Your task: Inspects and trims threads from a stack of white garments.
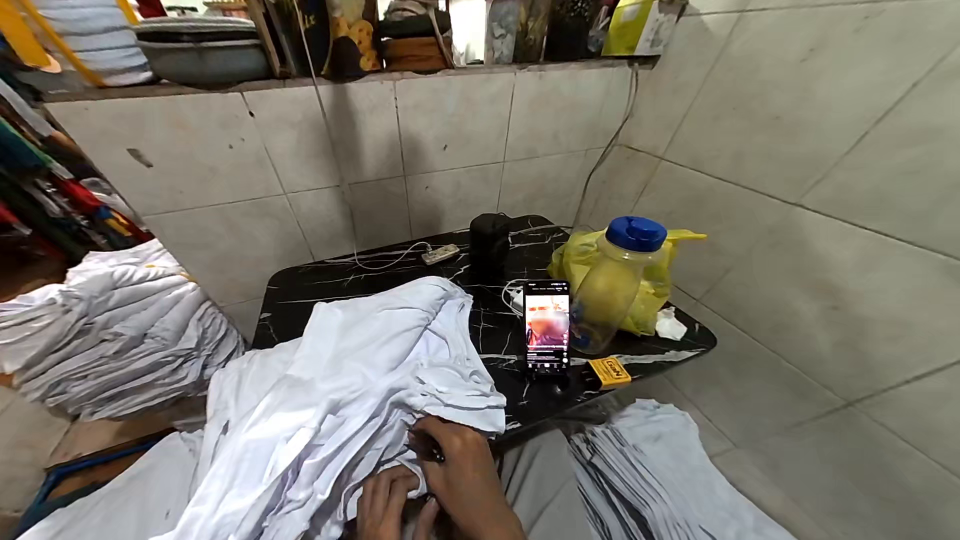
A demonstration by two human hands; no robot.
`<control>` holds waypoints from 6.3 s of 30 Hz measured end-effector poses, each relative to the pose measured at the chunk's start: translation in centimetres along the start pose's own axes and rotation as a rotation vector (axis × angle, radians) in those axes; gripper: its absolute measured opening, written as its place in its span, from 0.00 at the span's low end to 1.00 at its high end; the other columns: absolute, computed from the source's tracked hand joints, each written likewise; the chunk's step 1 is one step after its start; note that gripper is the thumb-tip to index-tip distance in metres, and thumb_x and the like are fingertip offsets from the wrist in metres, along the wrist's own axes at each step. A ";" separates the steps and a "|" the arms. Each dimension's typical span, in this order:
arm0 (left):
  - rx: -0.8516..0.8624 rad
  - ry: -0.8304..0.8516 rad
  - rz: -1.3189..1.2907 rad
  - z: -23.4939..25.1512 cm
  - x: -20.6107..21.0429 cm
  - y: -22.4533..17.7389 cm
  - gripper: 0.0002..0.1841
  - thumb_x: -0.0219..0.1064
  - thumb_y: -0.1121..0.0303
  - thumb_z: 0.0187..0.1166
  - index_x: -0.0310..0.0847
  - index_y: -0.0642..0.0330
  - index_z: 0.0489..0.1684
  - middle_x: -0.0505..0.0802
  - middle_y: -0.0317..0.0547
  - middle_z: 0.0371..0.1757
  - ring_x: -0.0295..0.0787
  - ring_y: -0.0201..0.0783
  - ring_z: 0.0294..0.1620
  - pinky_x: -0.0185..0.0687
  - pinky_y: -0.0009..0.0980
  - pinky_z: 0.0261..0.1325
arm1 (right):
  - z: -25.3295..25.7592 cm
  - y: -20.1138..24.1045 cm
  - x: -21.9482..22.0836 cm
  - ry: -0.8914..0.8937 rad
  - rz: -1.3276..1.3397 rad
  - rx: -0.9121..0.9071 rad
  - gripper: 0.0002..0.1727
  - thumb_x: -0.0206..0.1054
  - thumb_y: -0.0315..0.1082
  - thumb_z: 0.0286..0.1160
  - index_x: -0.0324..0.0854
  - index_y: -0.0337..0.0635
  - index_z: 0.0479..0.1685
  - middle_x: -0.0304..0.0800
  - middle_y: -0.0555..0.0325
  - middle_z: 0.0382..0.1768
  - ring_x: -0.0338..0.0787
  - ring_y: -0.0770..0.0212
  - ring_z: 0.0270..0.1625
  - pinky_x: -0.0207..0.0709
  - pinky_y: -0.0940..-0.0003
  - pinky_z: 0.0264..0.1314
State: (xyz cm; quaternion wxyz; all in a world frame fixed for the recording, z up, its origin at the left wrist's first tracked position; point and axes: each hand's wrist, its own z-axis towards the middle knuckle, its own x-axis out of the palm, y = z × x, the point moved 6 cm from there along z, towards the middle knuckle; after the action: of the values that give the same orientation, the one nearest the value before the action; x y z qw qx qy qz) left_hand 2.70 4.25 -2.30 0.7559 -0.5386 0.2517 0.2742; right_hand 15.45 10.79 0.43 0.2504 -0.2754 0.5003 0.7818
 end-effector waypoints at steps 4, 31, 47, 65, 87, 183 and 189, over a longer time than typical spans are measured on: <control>-0.091 -0.051 -0.577 0.6 -0.5 1.2 0.03 0.70 0.76 0.77 0.82 0.67 0.39 0.90 0.41 0.41 0.89 0.29 0.46 0.89 0.30 0.55 | -0.4 -0.8 0.6 0.322 0.079 0.048 0.14 0.70 0.37 0.74 0.90 0.48 0.56 0.96 0.50 0.42 0.95 0.47 0.48 0.85 0.39 0.52; -0.142 -0.133 -0.804 2.6 -1.5 1.7 0.13 0.70 0.86 0.68 0.83 0.64 0.48 0.94 0.35 0.47 0.93 0.27 0.41 0.94 0.27 0.42 | -4.4 -0.4 1.4 0.126 0.320 0.326 0.18 0.65 0.43 0.83 0.85 0.33 0.43 0.89 0.46 0.32 0.91 0.48 0.36 0.83 0.46 0.43; -0.251 -0.108 -0.912 2.5 -1.1 2.8 0.11 0.69 0.85 0.71 0.84 0.59 0.45 0.95 0.29 0.43 0.93 0.25 0.42 0.92 0.25 0.50 | -4.8 -0.3 1.0 -0.025 0.477 0.166 0.11 0.65 0.31 0.81 0.85 0.30 0.36 0.84 0.49 0.25 0.84 0.60 0.29 0.79 0.64 0.35; -0.030 0.030 -0.701 2.3 -1.1 2.7 0.13 0.76 0.79 0.67 0.94 0.59 0.49 0.89 0.49 0.69 0.87 0.34 0.69 0.93 0.30 0.58 | -5.3 1.0 0.3 0.028 0.361 0.053 0.08 0.72 0.28 0.68 0.88 0.29 0.35 0.91 0.44 0.29 0.91 0.52 0.32 0.85 0.54 0.39; -0.226 -0.061 -0.634 2.0 -2.1 2.8 0.03 0.67 0.76 0.78 0.82 0.66 0.43 0.91 0.35 0.54 0.89 0.19 0.51 0.89 0.23 0.55 | -4.6 -0.1 -0.6 0.199 0.151 -0.001 0.27 0.70 0.55 0.78 0.88 0.39 0.58 0.95 0.49 0.41 0.93 0.53 0.37 0.87 0.50 0.41; -0.164 -0.187 -0.428 2.1 -1.0 2.5 0.06 0.69 0.72 0.77 0.88 0.67 0.40 0.93 0.38 0.38 0.88 0.20 0.33 0.87 0.19 0.35 | -3.5 -2.2 2.9 0.061 0.727 0.216 0.09 0.65 0.31 0.81 0.87 0.33 0.40 0.88 0.59 0.31 0.84 0.74 0.34 0.80 0.76 0.41; -0.301 -0.073 -0.487 1.9 -1.1 3.0 0.08 0.67 0.71 0.81 0.85 0.66 0.47 0.91 0.38 0.41 0.89 0.24 0.36 0.88 0.23 0.40 | -3.6 -2.3 3.1 0.025 0.747 0.220 0.09 0.64 0.30 0.82 0.87 0.34 0.40 0.88 0.60 0.32 0.85 0.75 0.36 0.80 0.77 0.44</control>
State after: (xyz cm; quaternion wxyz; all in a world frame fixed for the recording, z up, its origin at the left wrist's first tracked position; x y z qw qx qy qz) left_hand 0.00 6.74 -2.97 0.7198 -0.6789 0.0439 0.1380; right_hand 15.39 8.73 -4.44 -0.0295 -0.0554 0.6500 0.7574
